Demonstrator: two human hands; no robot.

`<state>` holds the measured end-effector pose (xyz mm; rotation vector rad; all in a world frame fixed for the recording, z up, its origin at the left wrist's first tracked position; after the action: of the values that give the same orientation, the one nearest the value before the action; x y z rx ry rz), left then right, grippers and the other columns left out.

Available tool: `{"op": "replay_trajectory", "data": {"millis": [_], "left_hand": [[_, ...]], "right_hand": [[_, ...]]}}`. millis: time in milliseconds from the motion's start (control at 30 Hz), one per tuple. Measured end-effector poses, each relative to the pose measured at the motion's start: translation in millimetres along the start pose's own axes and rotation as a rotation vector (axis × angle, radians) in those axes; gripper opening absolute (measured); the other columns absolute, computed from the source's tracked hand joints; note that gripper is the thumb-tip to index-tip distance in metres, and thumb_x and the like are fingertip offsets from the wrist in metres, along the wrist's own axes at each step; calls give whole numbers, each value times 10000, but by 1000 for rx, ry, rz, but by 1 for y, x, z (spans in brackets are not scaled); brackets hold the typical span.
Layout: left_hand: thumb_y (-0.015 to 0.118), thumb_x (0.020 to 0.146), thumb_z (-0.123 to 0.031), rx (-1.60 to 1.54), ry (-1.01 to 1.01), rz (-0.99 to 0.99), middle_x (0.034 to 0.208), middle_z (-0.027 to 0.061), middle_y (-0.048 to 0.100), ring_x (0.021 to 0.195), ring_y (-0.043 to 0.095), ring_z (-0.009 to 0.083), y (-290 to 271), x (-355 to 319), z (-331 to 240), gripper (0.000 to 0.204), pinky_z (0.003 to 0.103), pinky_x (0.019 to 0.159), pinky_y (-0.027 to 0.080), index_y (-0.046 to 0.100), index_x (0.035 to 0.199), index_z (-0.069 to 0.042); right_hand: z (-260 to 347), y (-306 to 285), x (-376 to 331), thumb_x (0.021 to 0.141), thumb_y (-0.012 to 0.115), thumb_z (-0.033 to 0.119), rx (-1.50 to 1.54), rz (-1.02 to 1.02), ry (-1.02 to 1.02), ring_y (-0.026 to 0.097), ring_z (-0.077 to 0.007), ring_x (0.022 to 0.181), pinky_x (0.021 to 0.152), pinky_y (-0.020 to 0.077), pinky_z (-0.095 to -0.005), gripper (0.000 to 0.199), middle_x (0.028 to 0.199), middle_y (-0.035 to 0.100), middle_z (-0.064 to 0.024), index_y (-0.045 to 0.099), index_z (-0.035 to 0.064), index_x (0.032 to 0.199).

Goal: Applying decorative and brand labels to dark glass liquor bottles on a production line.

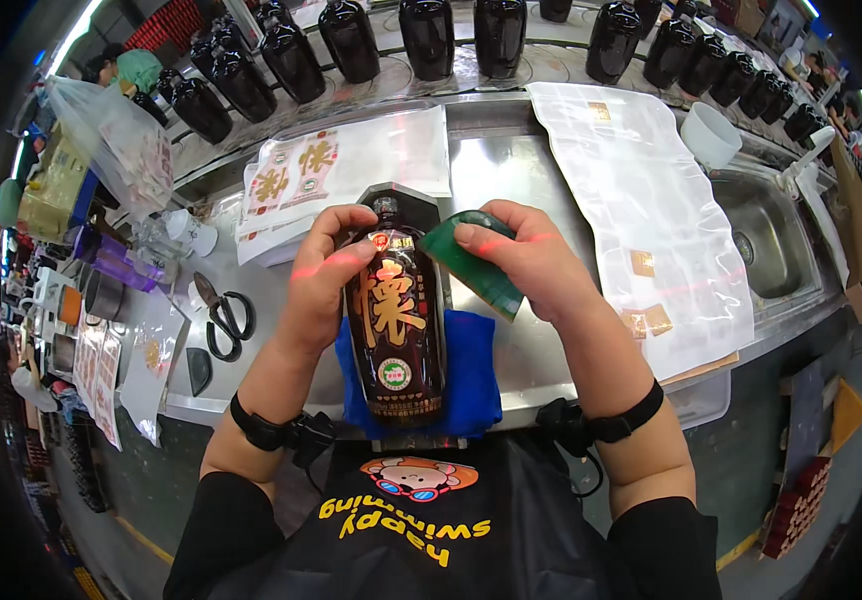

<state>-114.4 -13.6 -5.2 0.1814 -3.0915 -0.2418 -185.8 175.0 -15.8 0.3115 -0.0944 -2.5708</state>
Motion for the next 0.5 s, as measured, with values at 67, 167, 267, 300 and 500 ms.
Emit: {"op": "replay_trajectory", "data": {"millis": [67,167,267,300,500], "left_hand": [[651,849,-176,15,9,16,1098,89,545,1009,535,144,3,3,-2,350,285,903,442,530,1134,-12],[672,828,-161,-39,-13,8,1075,81,541,996,530,147,4,5,2,342,288,905,439,530,1103,-15],[682,819,-167,105,2,-51,1066,78,540,993,525,143,-1,9,3,343,291,906,437,532,1087,-15],[686,816,-169,153,7,-72,1063,77,540,992,524,142,-3,10,2,343,291,907,437,532,1081,-15],[640,922,-188,-240,-103,-9,1029,50,534,944,530,99,2,6,11,258,239,845,448,522,1092,-33]], "right_hand": [[-2,5,3,910,682,214,111,82,-17,598,-68,741,633,485,-233,198,863,658,-15,653,34,988],[-2,5,5,918,675,202,237,138,-11,595,-60,747,645,487,-227,193,880,657,-13,648,33,1009],[3,1,4,928,658,181,168,64,-40,594,-72,744,656,490,-226,207,873,649,-7,631,20,1054],[17,-5,-1,939,631,161,-83,-38,-196,603,-82,775,672,500,-228,213,908,651,-18,615,21,1099],[50,53,-49,755,591,-89,-948,-46,-920,558,-368,1077,901,498,-399,608,1274,564,-217,558,90,1335]]}}
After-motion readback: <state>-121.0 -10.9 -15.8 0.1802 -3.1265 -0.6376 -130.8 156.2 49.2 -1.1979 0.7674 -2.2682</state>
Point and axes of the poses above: each hand's wrist, its own x-axis towards the middle knuckle, its own y-axis out of the palm, z = x × y, the point moved 8 cm from there along x, towards the middle knuckle
